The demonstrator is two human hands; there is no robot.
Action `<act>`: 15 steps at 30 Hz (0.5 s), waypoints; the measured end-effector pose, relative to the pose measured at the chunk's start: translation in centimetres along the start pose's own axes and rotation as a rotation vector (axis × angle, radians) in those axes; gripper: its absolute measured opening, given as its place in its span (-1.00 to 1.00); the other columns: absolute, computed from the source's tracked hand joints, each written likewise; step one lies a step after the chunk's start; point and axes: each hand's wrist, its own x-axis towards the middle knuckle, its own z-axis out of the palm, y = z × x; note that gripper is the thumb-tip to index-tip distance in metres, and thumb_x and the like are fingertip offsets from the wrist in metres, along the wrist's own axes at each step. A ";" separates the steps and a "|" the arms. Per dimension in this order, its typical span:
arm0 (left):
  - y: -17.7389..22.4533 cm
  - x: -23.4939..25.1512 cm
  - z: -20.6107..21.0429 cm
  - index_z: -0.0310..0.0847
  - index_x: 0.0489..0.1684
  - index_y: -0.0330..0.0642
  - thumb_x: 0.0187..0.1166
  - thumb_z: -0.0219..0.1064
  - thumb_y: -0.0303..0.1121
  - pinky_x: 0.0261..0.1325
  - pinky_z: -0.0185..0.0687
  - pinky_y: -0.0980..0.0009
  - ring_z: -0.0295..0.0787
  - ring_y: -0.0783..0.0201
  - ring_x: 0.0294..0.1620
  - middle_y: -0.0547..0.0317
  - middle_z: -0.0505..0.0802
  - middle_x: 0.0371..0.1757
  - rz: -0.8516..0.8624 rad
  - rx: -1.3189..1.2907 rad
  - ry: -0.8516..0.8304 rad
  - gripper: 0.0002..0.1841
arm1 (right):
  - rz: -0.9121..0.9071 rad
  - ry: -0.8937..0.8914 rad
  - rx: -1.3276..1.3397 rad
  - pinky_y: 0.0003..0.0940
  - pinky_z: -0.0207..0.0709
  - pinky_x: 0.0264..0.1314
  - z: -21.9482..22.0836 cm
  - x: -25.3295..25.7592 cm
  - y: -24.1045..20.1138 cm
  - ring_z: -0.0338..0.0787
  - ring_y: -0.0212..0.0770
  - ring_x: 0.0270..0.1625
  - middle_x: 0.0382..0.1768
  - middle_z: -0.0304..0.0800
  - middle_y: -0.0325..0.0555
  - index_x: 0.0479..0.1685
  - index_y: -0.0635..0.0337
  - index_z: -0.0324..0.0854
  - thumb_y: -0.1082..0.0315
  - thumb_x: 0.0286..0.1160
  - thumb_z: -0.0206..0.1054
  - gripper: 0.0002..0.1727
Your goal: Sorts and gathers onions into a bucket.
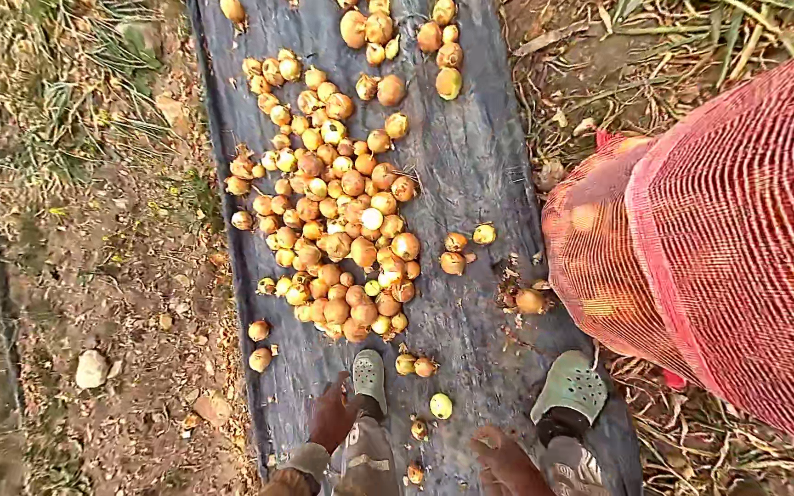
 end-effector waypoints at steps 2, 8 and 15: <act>-0.8 8.0 0.9 0.31 0.78 0.06 0.54 0.41 0.06 0.44 0.66 -0.05 0.67 -0.09 0.47 -0.15 0.52 0.66 0.103 0.030 0.150 -0.23 | -0.002 0.172 -0.152 0.23 0.78 0.03 5.0 8.8 0.2 0.90 0.24 -0.02 0.14 0.80 0.30 0.63 0.05 0.42 -0.04 0.52 0.46 -0.28; 0.6 24.6 2.0 0.35 0.73 0.31 0.42 0.57 0.07 0.29 0.66 -0.26 0.45 -0.41 0.54 -0.33 0.30 0.73 0.383 0.140 0.228 -0.21 | -0.218 0.825 -0.238 0.34 0.56 0.36 16.2 24.7 1.7 0.73 0.42 0.28 0.26 0.66 0.54 0.49 0.57 0.36 -0.04 0.30 0.62 -0.05; -7.6 20.1 -4.1 0.83 0.05 0.00 0.66 0.32 -0.08 0.03 0.70 -0.08 0.81 0.06 0.01 0.04 0.88 0.04 0.191 -0.811 -0.019 -0.72 | -0.297 0.506 0.363 0.16 0.78 -0.24 14.3 17.6 -9.6 0.84 0.11 -0.17 -0.13 0.79 0.18 0.12 0.30 0.65 0.09 0.68 0.14 -0.57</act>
